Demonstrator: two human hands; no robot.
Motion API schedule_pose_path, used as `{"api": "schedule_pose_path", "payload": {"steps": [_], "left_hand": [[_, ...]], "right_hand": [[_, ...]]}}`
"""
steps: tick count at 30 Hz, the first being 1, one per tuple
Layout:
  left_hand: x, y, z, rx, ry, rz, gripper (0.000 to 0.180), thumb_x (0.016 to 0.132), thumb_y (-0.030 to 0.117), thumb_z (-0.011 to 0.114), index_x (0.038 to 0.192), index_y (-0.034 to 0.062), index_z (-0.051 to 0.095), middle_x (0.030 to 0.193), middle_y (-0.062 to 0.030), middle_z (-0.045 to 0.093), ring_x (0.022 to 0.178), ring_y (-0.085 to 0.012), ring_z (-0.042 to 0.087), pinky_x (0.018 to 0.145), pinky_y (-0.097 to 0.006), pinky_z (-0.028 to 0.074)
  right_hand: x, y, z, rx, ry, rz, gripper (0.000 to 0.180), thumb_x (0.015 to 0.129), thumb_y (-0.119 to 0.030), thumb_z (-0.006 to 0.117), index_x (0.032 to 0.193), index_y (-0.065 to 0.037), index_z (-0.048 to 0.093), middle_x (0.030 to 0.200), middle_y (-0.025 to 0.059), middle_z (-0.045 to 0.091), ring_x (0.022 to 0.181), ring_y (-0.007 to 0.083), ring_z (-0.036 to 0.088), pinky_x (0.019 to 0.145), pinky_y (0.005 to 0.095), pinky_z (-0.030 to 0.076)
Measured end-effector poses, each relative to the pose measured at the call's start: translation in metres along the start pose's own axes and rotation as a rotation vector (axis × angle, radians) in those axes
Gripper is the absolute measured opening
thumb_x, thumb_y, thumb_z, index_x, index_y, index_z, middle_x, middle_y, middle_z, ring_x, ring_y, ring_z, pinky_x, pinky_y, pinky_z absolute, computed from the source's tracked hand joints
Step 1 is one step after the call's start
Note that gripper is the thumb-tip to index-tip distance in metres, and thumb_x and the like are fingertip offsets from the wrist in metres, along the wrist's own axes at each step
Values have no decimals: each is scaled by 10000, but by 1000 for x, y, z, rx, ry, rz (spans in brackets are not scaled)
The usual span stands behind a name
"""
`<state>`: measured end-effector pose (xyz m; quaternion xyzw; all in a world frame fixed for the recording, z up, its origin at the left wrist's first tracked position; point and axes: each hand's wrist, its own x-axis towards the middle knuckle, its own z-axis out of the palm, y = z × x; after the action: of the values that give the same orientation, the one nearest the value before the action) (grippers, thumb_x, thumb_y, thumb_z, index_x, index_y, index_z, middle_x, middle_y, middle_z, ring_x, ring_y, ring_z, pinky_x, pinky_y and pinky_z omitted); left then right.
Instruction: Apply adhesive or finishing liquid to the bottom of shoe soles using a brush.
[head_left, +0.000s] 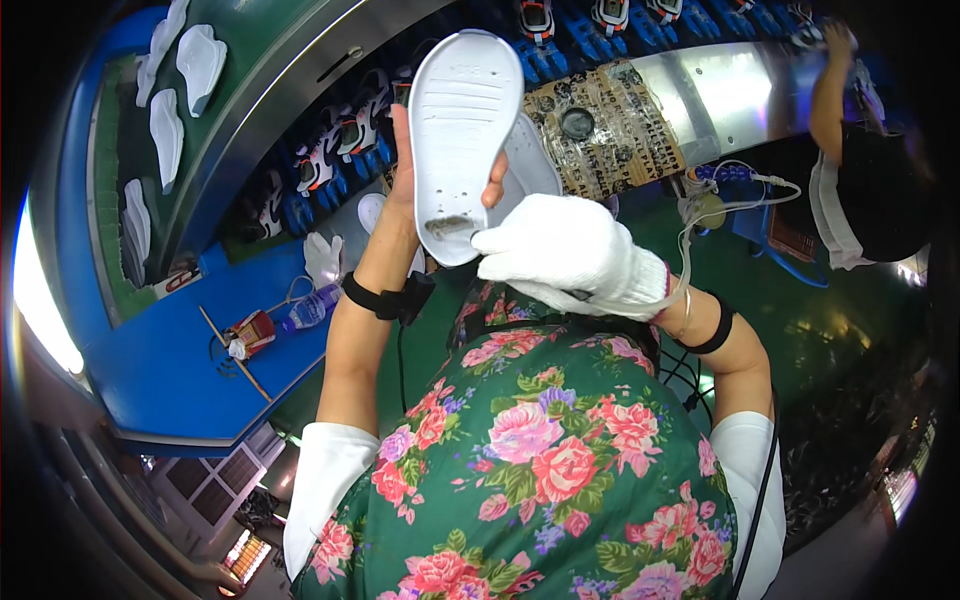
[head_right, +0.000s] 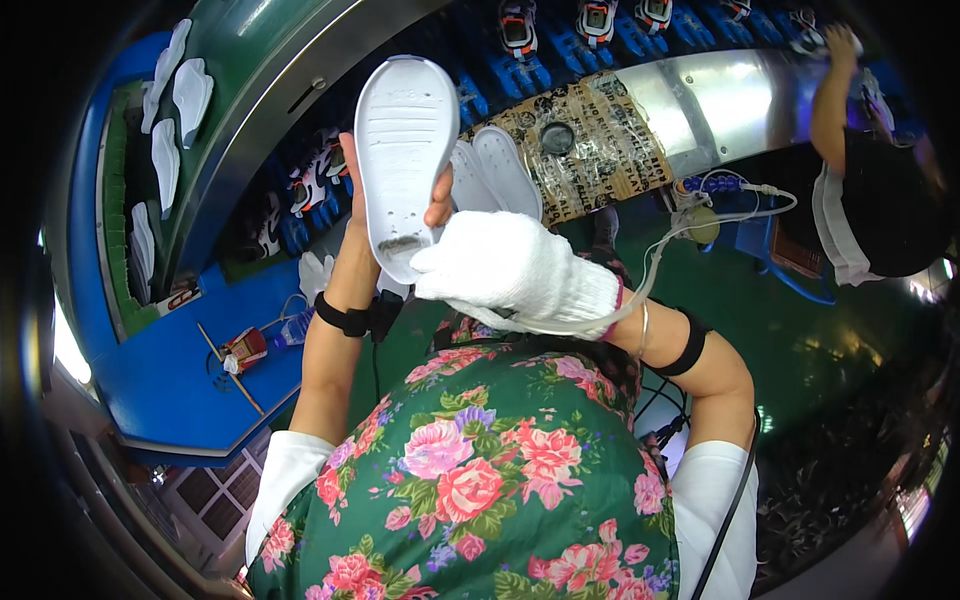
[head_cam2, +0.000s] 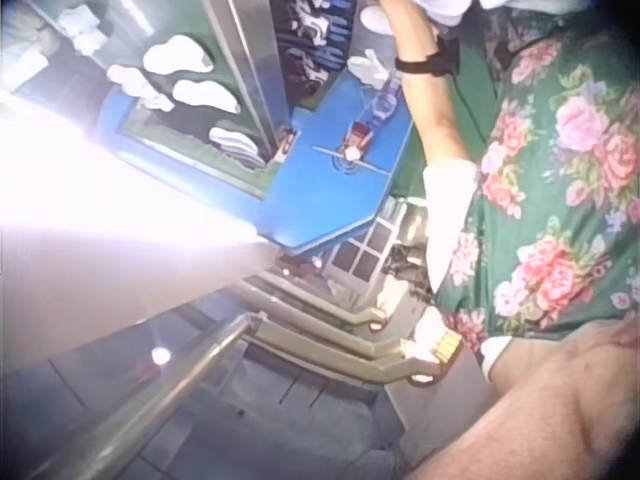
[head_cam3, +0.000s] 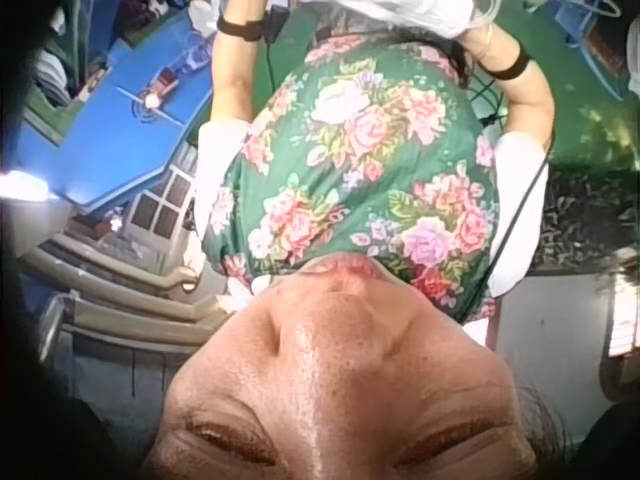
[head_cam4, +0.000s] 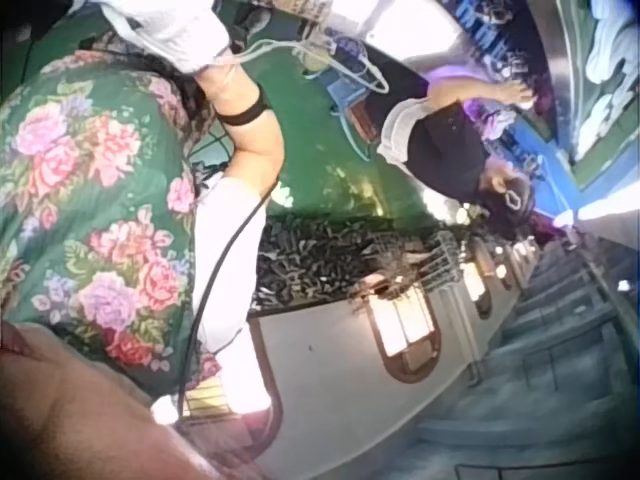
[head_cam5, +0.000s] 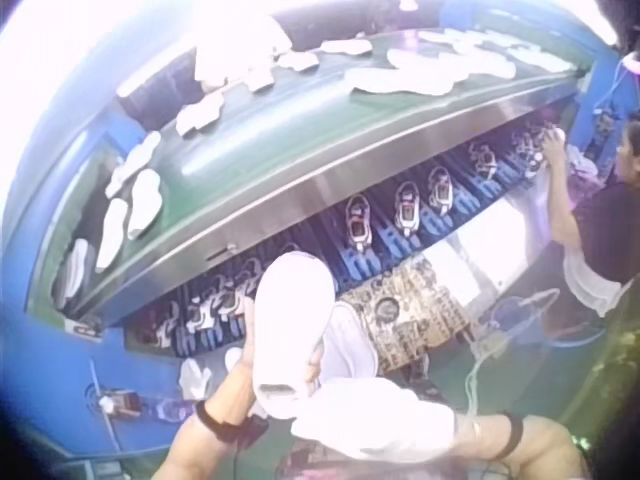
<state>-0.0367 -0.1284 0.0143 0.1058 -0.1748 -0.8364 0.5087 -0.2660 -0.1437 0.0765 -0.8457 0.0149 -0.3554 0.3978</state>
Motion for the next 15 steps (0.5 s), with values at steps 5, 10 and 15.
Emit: {"api": "schedule_pose_path", "payload": {"steps": [5,10,15], "left_hand": [[-4,-1,-8,2,49,-147,1075,797,907,321,1462,71,444,1015,-259,640,746,-335,676,634,-429,571],[3,-6,-9,51,155,-254,1053,821,894,276,1437,60,461,954,-257,650,718,-341,665,618,-426,563],[2,-14,-15,11,154,-43,933,922,792,255,1415,30,469,938,-276,670,762,-375,688,644,-468,582]], "right_hand": [[-7,-1,6,-49,-172,-25,314,716,-93,765,1027,-91,723,1089,81,714,853,267,677,702,360,569],[-5,6,-14,110,-4,149,189,759,-70,789,939,-110,745,987,61,746,852,253,703,731,352,567],[-6,6,-27,506,232,562,142,783,-52,809,913,-16,764,940,101,761,844,164,724,778,304,566]]}}
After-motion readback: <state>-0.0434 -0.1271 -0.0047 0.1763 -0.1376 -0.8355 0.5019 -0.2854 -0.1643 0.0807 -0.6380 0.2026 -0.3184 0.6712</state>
